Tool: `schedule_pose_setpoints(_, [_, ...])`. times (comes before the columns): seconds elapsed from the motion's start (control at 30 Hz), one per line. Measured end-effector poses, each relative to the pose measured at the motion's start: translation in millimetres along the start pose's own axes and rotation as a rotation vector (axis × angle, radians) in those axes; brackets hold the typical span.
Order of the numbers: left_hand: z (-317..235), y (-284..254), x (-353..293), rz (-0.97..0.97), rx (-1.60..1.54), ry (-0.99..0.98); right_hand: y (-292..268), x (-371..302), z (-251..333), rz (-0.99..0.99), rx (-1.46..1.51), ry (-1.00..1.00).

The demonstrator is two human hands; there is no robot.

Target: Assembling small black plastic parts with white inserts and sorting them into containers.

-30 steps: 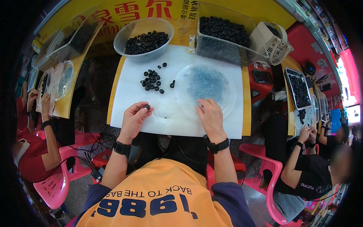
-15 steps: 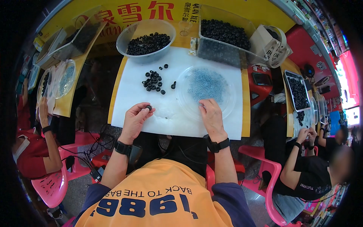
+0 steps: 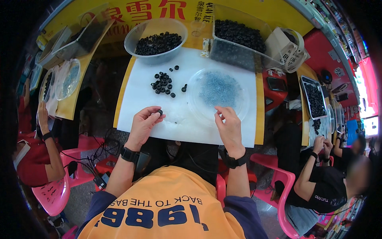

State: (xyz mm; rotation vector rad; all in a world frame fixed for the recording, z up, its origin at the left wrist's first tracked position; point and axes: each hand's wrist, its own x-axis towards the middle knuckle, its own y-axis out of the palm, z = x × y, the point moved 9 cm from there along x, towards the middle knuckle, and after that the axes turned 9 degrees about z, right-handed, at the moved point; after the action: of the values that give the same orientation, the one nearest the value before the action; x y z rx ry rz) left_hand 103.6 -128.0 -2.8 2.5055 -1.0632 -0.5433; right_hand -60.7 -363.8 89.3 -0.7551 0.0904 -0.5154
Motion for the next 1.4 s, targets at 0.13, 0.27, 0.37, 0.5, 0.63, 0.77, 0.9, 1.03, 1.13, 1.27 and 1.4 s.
schedule_pose_setpoints(0.13, [2, 13, -5, 0.041, -0.038, -0.059, 11, -1, -4, 0.045, 0.431, 0.127])
schedule_pose_setpoints(0.27, [-2, 41, -15, 0.154, -0.098, -0.076, 33, -3, 20, 0.198, 0.657, 0.16])
schedule_pose_setpoints(0.37, [-7, 51, -19, 0.204, -0.18, -0.07, 50, -1, 62, 0.319, 0.728, 0.046])
schedule_pose_setpoints(0.5, [-14, 53, -24, 0.238, -0.203, -0.038, 61, 4, 83, 0.39, 0.559, -0.029])
schedule_pose_setpoints(0.63, [-17, 51, -30, 0.254, -0.266, -0.035, 66, 7, 89, 0.399, 0.518, -0.024])
schedule_pose_setpoints(0.77, [-10, 45, -31, 0.219, -0.437, -0.017, 70, 5, 90, 0.398, 0.518, 0.002])
schedule_pose_setpoints(0.9, [-4, 38, -34, 0.168, -0.518, -0.059, 72, 5, 100, 0.379, 0.489, -0.041])
schedule_pose_setpoints(1.03, [-1, 32, -36, 0.114, -0.527, -0.123, 76, 5, 103, 0.405, 0.461, -0.036])
schedule_pose_setpoints(1.13, [6, 27, -38, 0.094, -0.575, -0.171, 79, 5, 107, 0.409, 0.45, -0.045])
schedule_pose_setpoints(1.27, [11, 26, -40, 0.07, -0.541, -0.161, 85, 3, 109, 0.413, 0.452, -0.039])
schedule_pose_setpoints(1.4, [9, 29, -42, 0.114, -0.459, -0.169, 88, 3, 108, 0.417, 0.415, -0.023])
